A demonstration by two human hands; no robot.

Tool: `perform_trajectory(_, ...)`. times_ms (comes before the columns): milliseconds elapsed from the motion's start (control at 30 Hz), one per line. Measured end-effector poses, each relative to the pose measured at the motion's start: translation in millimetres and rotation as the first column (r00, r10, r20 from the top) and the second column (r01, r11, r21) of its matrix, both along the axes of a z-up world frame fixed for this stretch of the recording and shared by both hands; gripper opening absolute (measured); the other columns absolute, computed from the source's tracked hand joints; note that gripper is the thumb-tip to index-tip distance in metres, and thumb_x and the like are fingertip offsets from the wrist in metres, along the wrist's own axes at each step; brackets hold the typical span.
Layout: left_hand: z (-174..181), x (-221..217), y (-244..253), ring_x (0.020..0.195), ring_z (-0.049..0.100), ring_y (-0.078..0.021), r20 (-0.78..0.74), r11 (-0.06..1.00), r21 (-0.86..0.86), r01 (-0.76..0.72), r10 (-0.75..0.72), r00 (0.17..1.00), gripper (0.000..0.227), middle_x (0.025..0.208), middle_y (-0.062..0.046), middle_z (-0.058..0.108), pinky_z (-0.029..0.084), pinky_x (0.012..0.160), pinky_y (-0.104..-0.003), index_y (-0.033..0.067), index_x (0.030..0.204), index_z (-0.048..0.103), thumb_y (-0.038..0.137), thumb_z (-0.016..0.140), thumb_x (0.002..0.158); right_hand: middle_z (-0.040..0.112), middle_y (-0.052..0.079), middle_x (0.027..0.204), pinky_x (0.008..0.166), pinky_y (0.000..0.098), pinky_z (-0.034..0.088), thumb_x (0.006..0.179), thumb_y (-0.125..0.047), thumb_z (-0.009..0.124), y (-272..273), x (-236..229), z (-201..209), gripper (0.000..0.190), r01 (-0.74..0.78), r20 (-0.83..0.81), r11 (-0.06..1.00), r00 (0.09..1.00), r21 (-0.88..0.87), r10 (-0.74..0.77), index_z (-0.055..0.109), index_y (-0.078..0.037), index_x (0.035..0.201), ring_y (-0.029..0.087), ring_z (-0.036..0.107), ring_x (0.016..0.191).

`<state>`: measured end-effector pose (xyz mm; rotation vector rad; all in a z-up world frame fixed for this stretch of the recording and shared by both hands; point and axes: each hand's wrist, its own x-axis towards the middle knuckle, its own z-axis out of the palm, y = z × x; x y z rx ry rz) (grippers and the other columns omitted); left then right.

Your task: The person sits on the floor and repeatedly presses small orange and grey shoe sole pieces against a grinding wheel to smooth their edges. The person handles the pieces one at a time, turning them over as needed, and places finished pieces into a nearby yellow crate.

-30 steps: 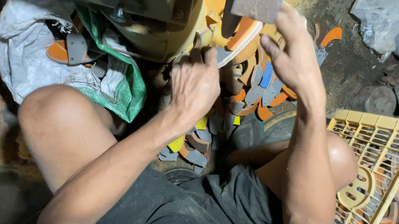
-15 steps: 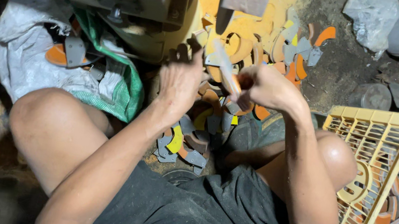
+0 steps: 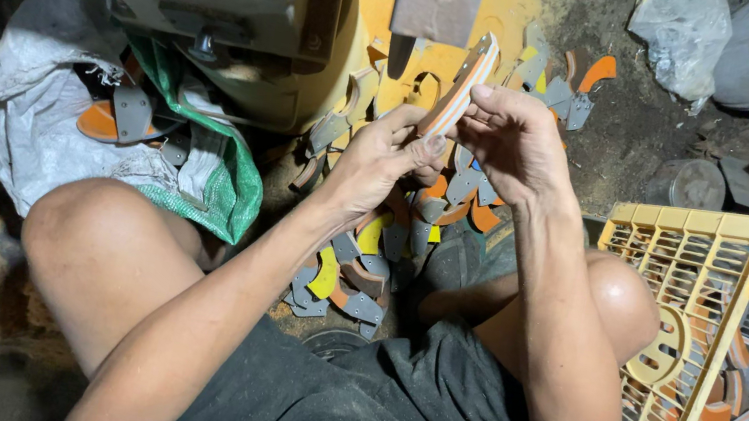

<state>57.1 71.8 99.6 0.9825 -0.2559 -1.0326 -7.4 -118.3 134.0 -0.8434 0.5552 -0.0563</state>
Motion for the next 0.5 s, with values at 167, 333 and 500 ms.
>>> perform_trajectory(167, -5, 5, -7, 0.084, 0.06, -0.012, -0.135, 0.991, -0.091, -0.094, 0.081, 0.988, 0.047, 0.096, -0.004, 0.064, 0.05, 0.076, -0.028, 0.0002, 0.12, 0.062, 0.032, 0.08, 0.092, 0.071, 0.005, 0.087, 0.099, 0.0419, 0.06, 0.087, -0.014, 0.076, 1, 10, -14, 0.013, 0.154, -0.057, 0.984, 0.987, 0.09, -0.149, 0.07, -0.003, 0.091, 0.019, 0.069, 0.091)
perform_trajectory(333, -12, 13, -18, 0.08, 0.061, -0.0099, -0.188, 0.988, -0.033, -0.152, 0.143, 0.972, 0.048, 0.091, -0.001, 0.066, 0.051, 0.074, -0.026, 0.0037, 0.116, 0.066, 0.04, 0.081, 0.088, 0.07, 0.006, 0.091, 0.095, 0.0381, 0.06, 0.088, -0.016, 0.076, 9, 23, -24, 0.015, 0.239, -0.025, 0.959, 0.971, 0.152, -0.238, 0.07, -0.003, 0.094, 0.02, 0.068, 0.092)
perform_trajectory(500, -10, 18, -19, 0.077, 0.061, -0.0088, -0.169, 0.98, -0.024, -0.2, 0.193, 0.967, 0.044, 0.088, 0.001, 0.066, 0.05, 0.073, -0.024, 0.0058, 0.109, 0.068, 0.044, 0.079, 0.09, 0.072, 0.007, 0.089, 0.089, 0.036, 0.06, 0.086, -0.017, 0.075, 14, 32, -33, 0.016, 0.272, -0.034, 0.946, 0.962, 0.175, -0.27, 0.07, -0.003, 0.092, 0.02, 0.067, 0.09)
